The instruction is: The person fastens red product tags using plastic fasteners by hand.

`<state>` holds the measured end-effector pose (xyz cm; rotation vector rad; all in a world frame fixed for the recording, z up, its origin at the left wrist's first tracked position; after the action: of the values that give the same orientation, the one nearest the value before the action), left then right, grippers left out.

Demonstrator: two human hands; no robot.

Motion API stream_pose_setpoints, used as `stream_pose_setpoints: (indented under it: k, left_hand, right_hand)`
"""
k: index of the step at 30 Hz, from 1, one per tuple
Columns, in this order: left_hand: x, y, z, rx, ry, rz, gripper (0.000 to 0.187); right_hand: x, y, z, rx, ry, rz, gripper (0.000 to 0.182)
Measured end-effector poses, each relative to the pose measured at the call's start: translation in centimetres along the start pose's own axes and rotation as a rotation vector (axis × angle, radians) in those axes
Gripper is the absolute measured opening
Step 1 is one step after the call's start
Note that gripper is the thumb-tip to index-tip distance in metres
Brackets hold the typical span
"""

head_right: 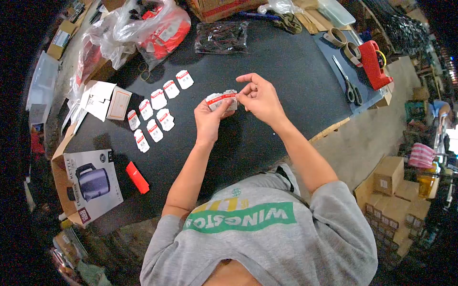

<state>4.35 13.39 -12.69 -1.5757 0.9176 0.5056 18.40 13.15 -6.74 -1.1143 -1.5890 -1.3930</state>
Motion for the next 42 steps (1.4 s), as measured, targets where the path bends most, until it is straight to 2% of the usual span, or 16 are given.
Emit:
stream_pose_setpoints:
  k: [5, 12, 14, 18, 24, 26, 28, 29, 31, 32, 34, 35, 38, 40, 41, 42]
  left_hand:
    - [-0.3, -1.0, -0.8, -0.001, -0.064, 0.033, 0.022]
    - [-0.5, -3.5, -1.8, 0.043, -0.216, 0.187, 0.009]
    - [0.6, -2.9, -1.7, 0.040, -0.191, 0.115, 0.010]
    - [0.9, -3.3, -2.0, 0.048, -0.196, 0.249, 0.009]
    - [1.1, -2.8, -2.2, 0.031, -0.128, 0.221, 0.013]
    - [0.8, -2.6, -2.3, 0.037, -0.161, 0.354, 0.009]
    - [-0.9, -3.5, -2.9, 0.057, -0.286, 0.575, 0.010]
    - [-0.7, -3.8, -2.9, 0.076, -0.281, 0.567, 0.010]
    - [-2.2, -5.0, -3.6, 0.102, -0.544, 0.646, 0.018]
    - [-1.8, -5.1, -3.2, 0.118, -0.541, 0.637, 0.018]
    - [-2.3, -6.8, -4.0, 0.220, -0.769, 0.768, 0.026]
    - [-1.9, -7.2, -4.0, 0.231, -0.769, 0.760, 0.026]
    - [-1.1, -8.7, -4.0, 0.248, -0.718, 0.788, 0.021]
    - [3.4, -6.4, -1.9, 0.068, -0.139, 0.335, 0.012]
    - [5.1, -6.7, -2.0, 0.087, -0.002, 0.262, 0.011]
    - [6.6, -7.1, -2.2, 0.121, 0.096, 0.184, 0.018]
  right_hand:
    - [-1.0, 0.7, -0.9, 0.020, -0.041, 0.033, 0.037]
    - [-1.7, 2.1, -2.5, 0.014, -0.049, 0.135, 0.036]
    - [-2.6, 2.4, -2.5, -0.013, -0.057, 0.141, 0.037]
    - [-2.6, 2.5, -2.5, 0.029, -0.058, 0.125, 0.038]
    - [-2.8, 2.4, -2.2, 0.016, -0.057, 0.169, 0.036]
    - [-2.7, 1.5, -2.2, 0.089, -0.065, 0.220, 0.034]
    - [-3.2, 1.7, -2.1, 0.101, -0.046, 0.221, 0.033]
    - [-3.1, 1.5, -2.1, 0.120, -0.047, 0.272, 0.032]
    - [-2.8, 1.4, -2.4, 0.158, -0.082, 0.341, 0.028]
    - [-2.8, 1.9, -2.4, 0.142, -0.083, 0.337, 0.028]
    - [-3.7, 2.3, -2.5, 0.173, -0.189, 0.374, 0.024]
    - [-3.9, 2.8, -2.5, 0.161, -0.189, 0.370, 0.024]
    - [-4.5, 4.5, -1.4, 0.146, -0.193, 0.275, 0.020]
    - [-4.0, 7.0, 0.3, -0.007, -0.072, -0.086, 0.017]
    - [-4.1, 7.8, 1.2, -0.063, -0.028, -0.033, 0.014]
    - [-3.2, 8.4, 1.9, -0.078, 0.001, -0.051, 0.014]
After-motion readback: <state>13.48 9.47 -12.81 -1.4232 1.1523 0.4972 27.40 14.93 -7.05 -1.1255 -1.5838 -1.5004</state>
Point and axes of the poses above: each hand's wrist, its own z-axis towards the middle knuckle, its own y-axis out of the back of the hand, x = y × z, the point moved 9 cm from there along z, towards the middle knuckle, and after that the axes turned 15 degrees about -z, right-handed, at the moved point
